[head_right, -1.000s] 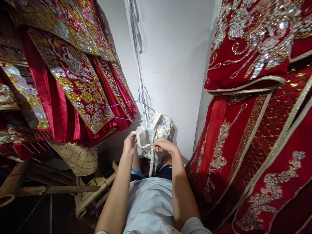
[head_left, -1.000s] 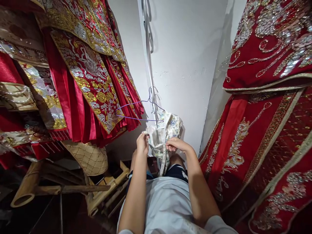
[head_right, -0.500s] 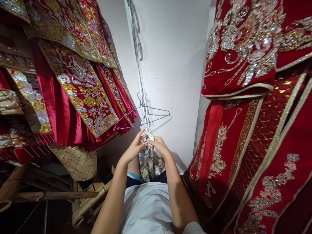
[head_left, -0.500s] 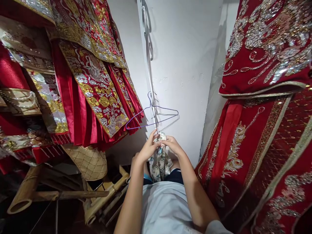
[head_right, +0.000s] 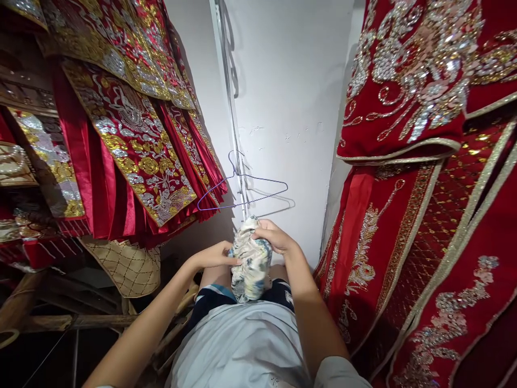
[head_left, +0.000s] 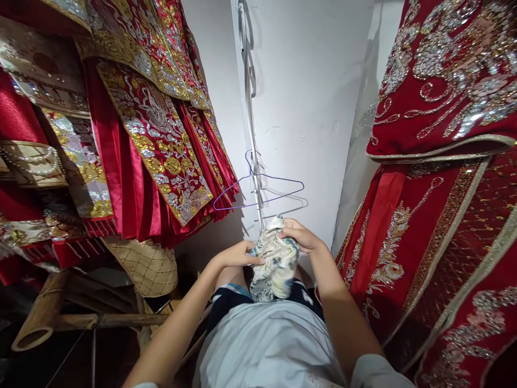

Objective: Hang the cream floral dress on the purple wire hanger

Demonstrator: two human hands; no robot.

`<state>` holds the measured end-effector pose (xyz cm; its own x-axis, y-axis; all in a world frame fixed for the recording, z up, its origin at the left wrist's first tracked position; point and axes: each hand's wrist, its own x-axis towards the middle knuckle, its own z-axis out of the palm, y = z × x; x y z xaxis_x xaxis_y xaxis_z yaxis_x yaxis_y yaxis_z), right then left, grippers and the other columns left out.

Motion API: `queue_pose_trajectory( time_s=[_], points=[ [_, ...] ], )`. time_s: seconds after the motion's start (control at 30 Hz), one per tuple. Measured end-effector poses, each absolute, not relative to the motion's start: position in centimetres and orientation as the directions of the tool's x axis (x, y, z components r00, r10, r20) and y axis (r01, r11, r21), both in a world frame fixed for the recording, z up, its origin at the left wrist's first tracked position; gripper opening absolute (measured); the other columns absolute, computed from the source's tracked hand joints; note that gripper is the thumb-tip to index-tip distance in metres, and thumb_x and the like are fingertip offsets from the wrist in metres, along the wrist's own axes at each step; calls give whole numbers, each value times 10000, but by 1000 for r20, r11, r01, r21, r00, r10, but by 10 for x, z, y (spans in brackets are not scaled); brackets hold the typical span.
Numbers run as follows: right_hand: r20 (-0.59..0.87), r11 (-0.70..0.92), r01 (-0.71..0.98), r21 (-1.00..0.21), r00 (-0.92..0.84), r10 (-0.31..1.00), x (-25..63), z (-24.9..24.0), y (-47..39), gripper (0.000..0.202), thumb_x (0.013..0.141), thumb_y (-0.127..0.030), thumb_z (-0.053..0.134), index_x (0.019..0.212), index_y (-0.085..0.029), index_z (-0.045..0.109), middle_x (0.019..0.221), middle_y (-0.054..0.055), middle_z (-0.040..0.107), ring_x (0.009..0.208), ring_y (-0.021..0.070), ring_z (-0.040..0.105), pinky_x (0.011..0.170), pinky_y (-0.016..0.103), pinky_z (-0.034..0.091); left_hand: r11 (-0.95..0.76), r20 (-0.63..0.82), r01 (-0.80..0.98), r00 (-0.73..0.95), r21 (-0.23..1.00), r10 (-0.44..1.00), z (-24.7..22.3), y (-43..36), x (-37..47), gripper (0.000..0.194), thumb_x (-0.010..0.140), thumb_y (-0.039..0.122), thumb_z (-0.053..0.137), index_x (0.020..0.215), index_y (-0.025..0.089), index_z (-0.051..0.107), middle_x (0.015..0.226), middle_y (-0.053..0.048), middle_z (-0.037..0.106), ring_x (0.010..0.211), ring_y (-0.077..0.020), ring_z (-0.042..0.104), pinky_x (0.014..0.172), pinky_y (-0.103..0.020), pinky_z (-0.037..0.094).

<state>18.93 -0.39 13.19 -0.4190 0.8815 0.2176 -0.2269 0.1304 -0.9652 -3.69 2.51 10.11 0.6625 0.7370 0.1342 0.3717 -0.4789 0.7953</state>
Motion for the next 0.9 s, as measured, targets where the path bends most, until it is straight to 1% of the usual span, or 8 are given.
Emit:
queue_pose_trajectory(
  time_s=[0.13,0.2,0.3,0.4,0.53,0.67,0.77,0.9],
  points=[
    [314,336,12,-942,-326,892,219,142,22,115,570,-181,626,677,-169,585,635,-23,565,600,126,497,561,227,374,-465,-83,700,595,542,799,94,40,-95,467,712,564,698,509,173,543,510,12,495,507,-135,433,506,-256,292],
    [440,477,101,-873,-259,860,222,144,44,97,568,-179,606,649,-180,552,612,-42,515,597,122,461,564,228,353,-412,-38,772,489,484,871,96,52,-122,471,668,587,712,503,181,538,505,14,498,520,-147,452,525,-259,306],
    [601,604,223,-765,-87,794,211,142,81,189,581,-186,599,769,-186,611,730,-23,587,701,151,514,662,247,400,-383,170,727,351,570,921,106,69,-146,410,572,587,767,564,203,624,607,-22,635,669,-235,590,639,-289,429],
    [603,574,322,-753,-11,798,197,137,111,322,640,-182,559,943,-188,667,961,32,681,852,181,576,786,274,429,-419,363,640,226,644,904,118,80,-149,402,505,541,815,730,219,731,898,-95,756,991,-360,643,887,-375,476],
    [537,507,390,-769,-36,843,200,134,129,117,661,-190,513,668,-175,629,699,14,637,714,174,537,692,267,394,-384,366,600,160,701,917,122,91,-141,394,498,480,831,779,217,749,1056,-127,753,1167,-405,586,1052,-442,399],
    [509,475,396,-786,-20,860,219,143,130,110,639,-236,518,543,-184,535,547,-28,506,607,140,439,588,253,312,-374,322,549,193,747,927,118,99,-136,363,553,421,803,825,189,741,1042,-132,744,1172,-383,576,1040,-441,402],
    [467,440,384,-812,-26,884,225,151,130,138,616,-262,518,501,-191,491,496,-45,437,547,118,380,546,253,272,-387,321,575,218,721,922,120,107,-132,280,634,376,733,820,167,721,930,-106,732,1041,-336,621,947,-399,455],
    [418,400,354,-845,-28,908,220,148,129,141,588,-283,524,489,-196,473,475,-48,412,511,110,363,525,255,264,-534,493,603,252,593,833,135,123,-121,167,727,275,543,756,164,664,898,-80,682,935,-270,618,941,-395,453]
  ],
)
